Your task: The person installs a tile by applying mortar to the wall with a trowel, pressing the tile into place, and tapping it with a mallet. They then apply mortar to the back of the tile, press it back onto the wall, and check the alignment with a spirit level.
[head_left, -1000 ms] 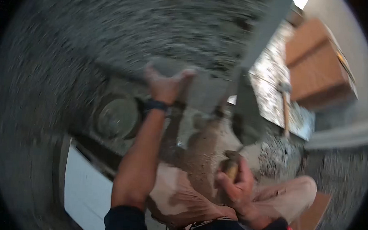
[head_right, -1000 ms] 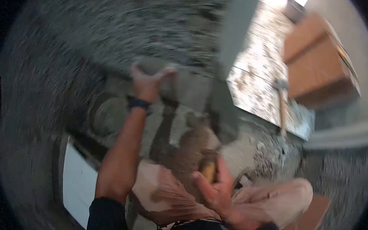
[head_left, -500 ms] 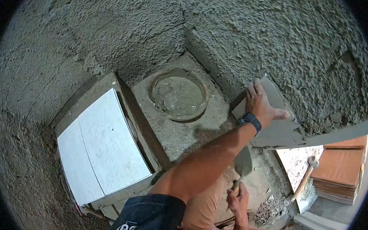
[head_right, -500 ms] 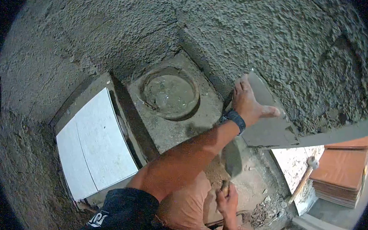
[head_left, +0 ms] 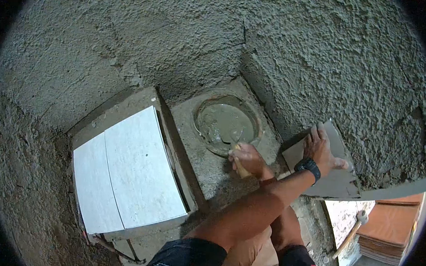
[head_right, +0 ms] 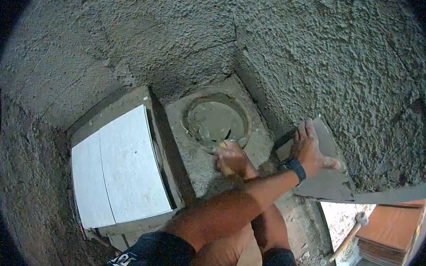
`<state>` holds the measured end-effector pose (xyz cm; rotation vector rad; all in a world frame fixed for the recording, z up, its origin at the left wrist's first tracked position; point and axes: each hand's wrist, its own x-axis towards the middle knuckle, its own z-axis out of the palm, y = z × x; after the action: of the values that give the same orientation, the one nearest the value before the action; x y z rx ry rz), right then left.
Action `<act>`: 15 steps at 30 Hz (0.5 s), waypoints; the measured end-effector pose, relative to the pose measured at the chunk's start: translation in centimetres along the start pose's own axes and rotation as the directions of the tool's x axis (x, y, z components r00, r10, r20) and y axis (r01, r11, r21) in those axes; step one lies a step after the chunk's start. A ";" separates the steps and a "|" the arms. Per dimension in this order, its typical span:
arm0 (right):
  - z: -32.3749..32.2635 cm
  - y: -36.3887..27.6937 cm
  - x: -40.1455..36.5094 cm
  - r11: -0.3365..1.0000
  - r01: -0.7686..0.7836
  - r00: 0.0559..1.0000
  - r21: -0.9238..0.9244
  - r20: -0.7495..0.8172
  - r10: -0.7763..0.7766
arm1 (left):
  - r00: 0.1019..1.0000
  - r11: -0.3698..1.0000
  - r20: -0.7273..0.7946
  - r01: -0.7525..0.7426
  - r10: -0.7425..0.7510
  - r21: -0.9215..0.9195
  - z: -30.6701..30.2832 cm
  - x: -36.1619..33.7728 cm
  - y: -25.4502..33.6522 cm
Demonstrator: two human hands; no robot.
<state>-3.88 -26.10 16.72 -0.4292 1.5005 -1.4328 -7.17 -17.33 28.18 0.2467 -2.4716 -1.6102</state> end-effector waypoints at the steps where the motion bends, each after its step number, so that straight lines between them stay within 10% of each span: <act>1: 0.0 0.2 0.7 1.000 0.001 1.000 0.007 0.008 -0.001 | 1.000 1.000 0.019 0.014 -0.015 0.016 0.1 0.0 0.0; 4: -0.4 1.1 2.3 0.987 0.056 0.996 -0.150 -0.062 -0.066 | 1.000 0.998 -0.015 0.022 -0.021 0.053 0.9 -0.1 -0.3; 6: -0.4 -0.9 1.5 0.588 0.088 0.963 -0.804 -0.083 -0.258 | 1.000 0.999 -0.015 0.023 -0.022 0.041 0.7 -0.1 -0.2; 10: -1.5 -2.8 1.9 0.496 0.046 0.999 -0.867 0.032 -0.036 | 0.999 1.000 0.030 0.011 -0.012 0.021 0.5 0.2 -0.2; 13: -2.1 -2.3 2.2 0.447 0.379 0.919 -0.811 0.270 -0.289 | 0.999 1.000 0.025 0.024 -0.024 0.017 0.4 0.1 0.1; 15: 0.0 -4.5 2.4 0.535 0.054 0.996 -0.843 0.083 0.031 | 0.998 0.999 0.037 0.046 -0.046 0.009 0.0 0.1 0.3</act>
<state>-6.61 -29.09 19.87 -1.0806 2.0616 -0.5490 -7.23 -17.24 28.48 0.2796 -2.5184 -1.6368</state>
